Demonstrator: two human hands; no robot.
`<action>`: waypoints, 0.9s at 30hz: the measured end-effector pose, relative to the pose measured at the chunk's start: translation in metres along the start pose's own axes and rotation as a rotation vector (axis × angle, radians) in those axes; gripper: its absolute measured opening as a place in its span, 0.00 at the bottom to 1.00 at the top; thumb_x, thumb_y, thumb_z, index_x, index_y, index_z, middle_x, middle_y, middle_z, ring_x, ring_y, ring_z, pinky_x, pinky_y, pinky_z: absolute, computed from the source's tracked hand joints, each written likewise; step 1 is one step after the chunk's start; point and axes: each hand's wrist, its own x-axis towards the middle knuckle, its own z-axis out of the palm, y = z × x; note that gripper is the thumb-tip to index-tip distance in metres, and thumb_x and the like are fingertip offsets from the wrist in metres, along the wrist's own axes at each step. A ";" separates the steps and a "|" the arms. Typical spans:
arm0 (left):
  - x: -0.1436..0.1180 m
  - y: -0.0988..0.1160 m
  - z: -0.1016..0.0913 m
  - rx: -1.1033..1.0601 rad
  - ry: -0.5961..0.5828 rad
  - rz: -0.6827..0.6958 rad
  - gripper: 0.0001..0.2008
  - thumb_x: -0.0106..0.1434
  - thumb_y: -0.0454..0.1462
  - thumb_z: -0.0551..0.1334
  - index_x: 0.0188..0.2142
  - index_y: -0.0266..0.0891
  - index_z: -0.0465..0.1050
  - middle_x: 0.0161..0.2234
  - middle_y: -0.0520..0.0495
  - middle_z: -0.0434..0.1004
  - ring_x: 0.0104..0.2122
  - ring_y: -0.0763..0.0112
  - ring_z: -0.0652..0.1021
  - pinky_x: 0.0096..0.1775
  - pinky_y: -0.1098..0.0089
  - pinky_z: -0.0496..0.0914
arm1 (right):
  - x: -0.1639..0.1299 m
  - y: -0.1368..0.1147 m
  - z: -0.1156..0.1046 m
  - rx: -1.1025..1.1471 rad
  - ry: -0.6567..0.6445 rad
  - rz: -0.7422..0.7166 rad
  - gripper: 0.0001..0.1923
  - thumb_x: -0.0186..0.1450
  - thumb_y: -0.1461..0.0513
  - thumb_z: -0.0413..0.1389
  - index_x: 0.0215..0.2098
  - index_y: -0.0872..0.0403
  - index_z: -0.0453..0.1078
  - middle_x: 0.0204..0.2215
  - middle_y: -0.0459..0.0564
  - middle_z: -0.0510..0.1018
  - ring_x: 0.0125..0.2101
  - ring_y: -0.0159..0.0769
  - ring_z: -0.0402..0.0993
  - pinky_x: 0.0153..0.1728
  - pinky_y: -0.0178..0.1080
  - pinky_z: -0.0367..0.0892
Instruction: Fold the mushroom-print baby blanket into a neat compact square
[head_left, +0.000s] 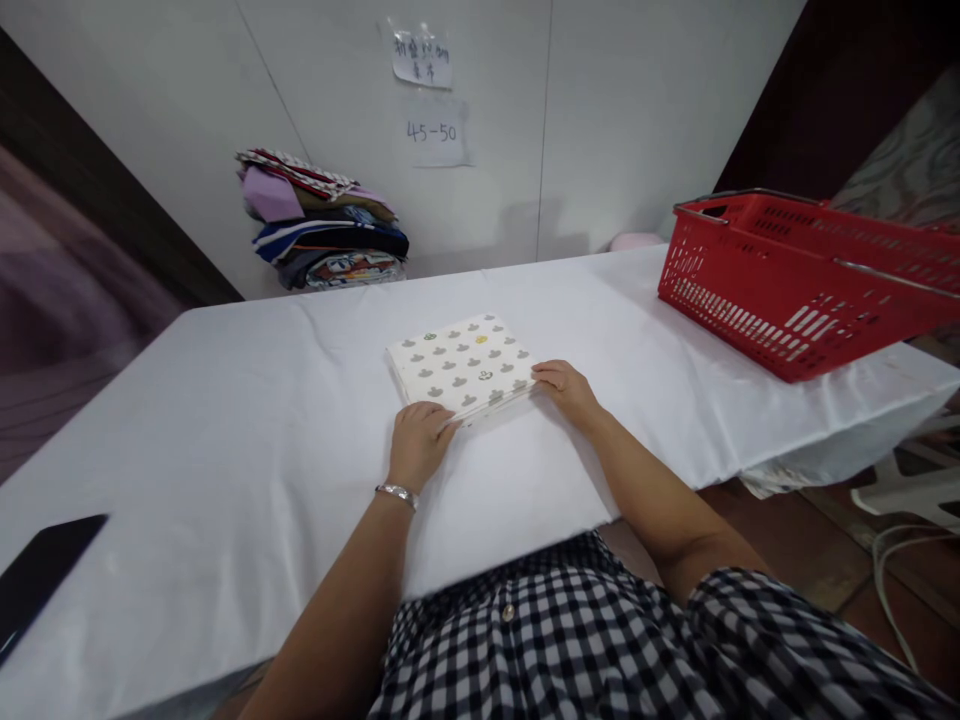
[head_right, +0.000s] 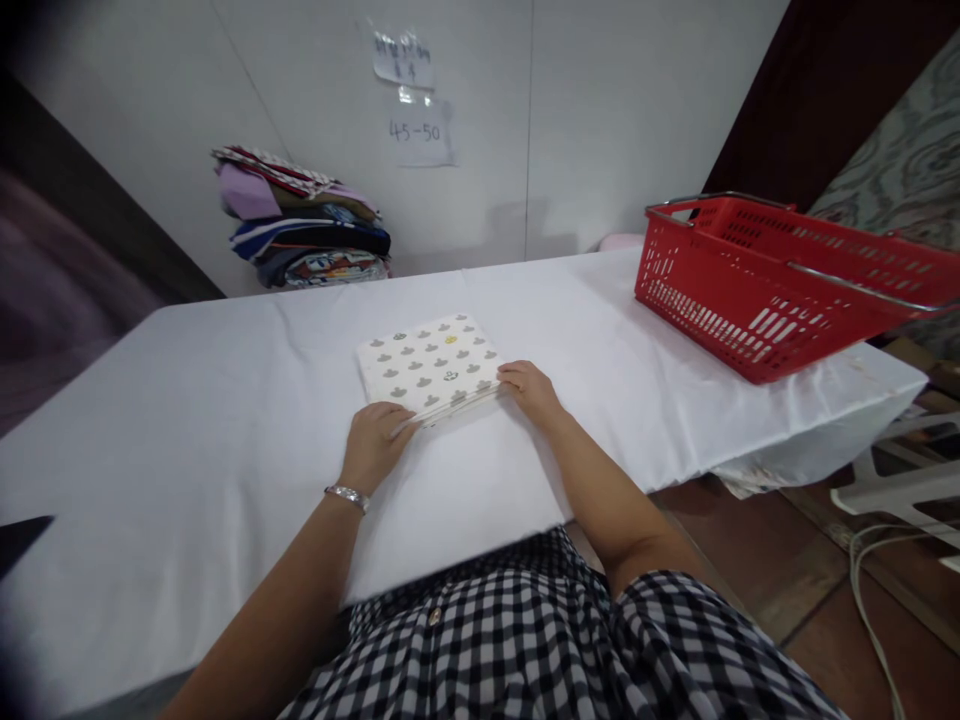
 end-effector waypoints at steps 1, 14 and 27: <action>0.000 0.000 0.001 0.005 0.004 0.001 0.10 0.61 0.43 0.58 0.35 0.42 0.76 0.36 0.46 0.76 0.40 0.62 0.73 0.46 0.60 0.63 | 0.000 0.000 0.000 0.004 -0.008 0.002 0.12 0.64 0.64 0.52 0.41 0.48 0.76 0.44 0.46 0.77 0.46 0.38 0.69 0.48 0.43 0.67; 0.003 0.003 0.001 0.112 0.035 -0.031 0.09 0.62 0.42 0.57 0.33 0.41 0.73 0.34 0.46 0.76 0.39 0.61 0.73 0.45 0.59 0.62 | -0.001 -0.001 0.001 0.002 -0.028 0.001 0.11 0.62 0.61 0.55 0.42 0.46 0.74 0.46 0.46 0.75 0.47 0.37 0.69 0.48 0.43 0.67; 0.002 0.006 0.002 0.136 0.030 -0.046 0.03 0.58 0.34 0.57 0.32 0.40 0.68 0.33 0.45 0.74 0.39 0.60 0.71 0.43 0.60 0.62 | -0.001 -0.006 0.002 -0.010 -0.009 0.005 0.10 0.61 0.64 0.54 0.39 0.47 0.75 0.44 0.46 0.77 0.46 0.38 0.70 0.47 0.43 0.68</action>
